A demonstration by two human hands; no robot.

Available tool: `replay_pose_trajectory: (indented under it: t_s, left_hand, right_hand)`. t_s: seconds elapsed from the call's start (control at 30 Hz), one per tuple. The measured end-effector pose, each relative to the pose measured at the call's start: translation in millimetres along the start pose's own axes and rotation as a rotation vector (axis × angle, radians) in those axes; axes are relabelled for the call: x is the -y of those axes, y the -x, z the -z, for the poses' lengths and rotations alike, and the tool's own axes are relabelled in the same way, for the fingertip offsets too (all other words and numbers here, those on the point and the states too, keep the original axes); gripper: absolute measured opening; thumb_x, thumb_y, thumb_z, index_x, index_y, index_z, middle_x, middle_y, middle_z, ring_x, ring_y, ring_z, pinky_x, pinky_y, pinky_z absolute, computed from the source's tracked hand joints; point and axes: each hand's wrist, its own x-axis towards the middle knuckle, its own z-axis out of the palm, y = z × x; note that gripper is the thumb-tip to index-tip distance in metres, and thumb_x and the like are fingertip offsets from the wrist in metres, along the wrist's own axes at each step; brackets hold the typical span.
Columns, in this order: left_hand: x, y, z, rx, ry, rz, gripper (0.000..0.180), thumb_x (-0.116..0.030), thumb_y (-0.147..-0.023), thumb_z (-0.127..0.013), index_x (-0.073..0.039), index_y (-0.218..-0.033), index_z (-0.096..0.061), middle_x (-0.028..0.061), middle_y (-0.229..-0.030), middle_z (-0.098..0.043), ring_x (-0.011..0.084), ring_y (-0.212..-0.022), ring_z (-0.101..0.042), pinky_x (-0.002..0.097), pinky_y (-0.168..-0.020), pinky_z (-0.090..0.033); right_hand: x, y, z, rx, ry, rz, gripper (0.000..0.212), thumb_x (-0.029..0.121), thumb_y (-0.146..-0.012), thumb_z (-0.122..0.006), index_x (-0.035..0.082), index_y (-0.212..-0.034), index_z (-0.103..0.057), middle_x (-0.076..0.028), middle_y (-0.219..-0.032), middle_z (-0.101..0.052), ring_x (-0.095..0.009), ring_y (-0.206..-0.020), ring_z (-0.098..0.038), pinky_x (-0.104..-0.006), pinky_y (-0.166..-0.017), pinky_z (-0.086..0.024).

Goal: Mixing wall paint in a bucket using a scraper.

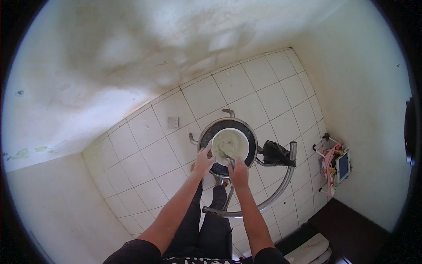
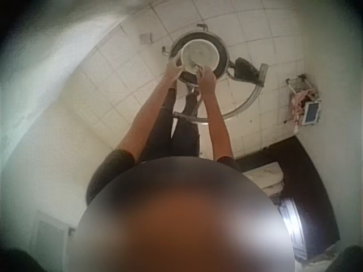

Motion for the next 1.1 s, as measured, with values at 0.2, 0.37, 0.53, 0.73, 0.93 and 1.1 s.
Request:
replay_pose_trajectory:
  t_s: [0.2, 0.37, 0.53, 0.73, 0.93, 1.1]
  left_hand:
    - [-8, 2, 4, 0.017, -0.023, 0.006, 0.067, -0.008, -0.077, -0.068, -0.009, -0.141, -0.046, 0.0143, -0.104, -0.058, 0.024, -0.093, -0.062, 0.0337, -0.086, -0.051]
    - [13, -5, -6, -0.024, 0.08, -0.055, 0.063, -0.006, -0.074, -0.067, -0.006, -0.135, -0.051, 0.0148, -0.09, -0.058, 0.0258, -0.082, -0.062, 0.0344, -0.078, -0.052]
    - [28, -8, -14, -0.04, 0.165, -0.034, 0.066, -0.007, -0.075, -0.067, -0.006, -0.138, -0.049, 0.0148, -0.093, -0.059, 0.0235, -0.084, -0.062, 0.0325, -0.079, -0.052]
    - [29, -7, -11, -0.019, 0.261, 0.035, 0.069, -0.007, -0.074, -0.066, -0.005, -0.141, -0.045, 0.0138, -0.094, -0.059, 0.0223, -0.084, -0.062, 0.0322, -0.08, -0.051]
    - [15, -3, -11, -0.003, 0.256, 0.061, 0.07, -0.008, -0.074, -0.066, -0.006, -0.141, -0.045, 0.0137, -0.094, -0.059, 0.0218, -0.083, -0.061, 0.0319, -0.08, -0.051]
    - [10, -3, -9, -0.013, 0.274, 0.05, 0.07, -0.006, -0.074, -0.066, -0.007, -0.141, -0.045, 0.0134, -0.096, -0.06, 0.02, -0.082, -0.061, 0.0311, -0.078, -0.051]
  right_hand:
    - [-8, -37, 18, -0.143, -0.055, -0.035, 0.019, 0.015, -0.09, -0.062, 0.002, -0.104, -0.06, -0.017, -0.09, -0.059, -0.037, -0.081, -0.061, -0.0432, -0.07, -0.049]
    - [-12, -47, 5, -0.099, -0.041, 0.06, 0.022, 0.014, -0.089, -0.064, 0.002, -0.107, -0.061, -0.017, -0.093, -0.062, -0.036, -0.084, -0.062, -0.0419, -0.072, -0.05]
    - [-20, -10, -6, -0.028, -0.089, 0.148, 0.021, 0.014, -0.088, -0.065, 0.002, -0.105, -0.062, -0.018, -0.093, -0.064, -0.037, -0.087, -0.063, -0.0417, -0.074, -0.05]
    - [-25, -5, 20, -0.028, -0.111, 0.106, 0.02, 0.014, -0.088, -0.065, 0.001, -0.103, -0.061, -0.016, -0.09, -0.061, -0.036, -0.081, -0.061, -0.0428, -0.069, -0.049]
    - [-27, -53, 22, -0.076, -0.054, 0.121, 0.023, 0.011, -0.086, -0.064, 0.003, -0.107, -0.06, -0.016, -0.094, -0.061, -0.036, -0.082, -0.062, -0.0419, -0.069, -0.05]
    - [-22, -47, 3, -0.063, -0.039, 0.192, 0.023, 0.009, -0.084, -0.066, 0.003, -0.106, -0.061, -0.017, -0.095, -0.064, -0.036, -0.084, -0.063, -0.0416, -0.071, -0.051]
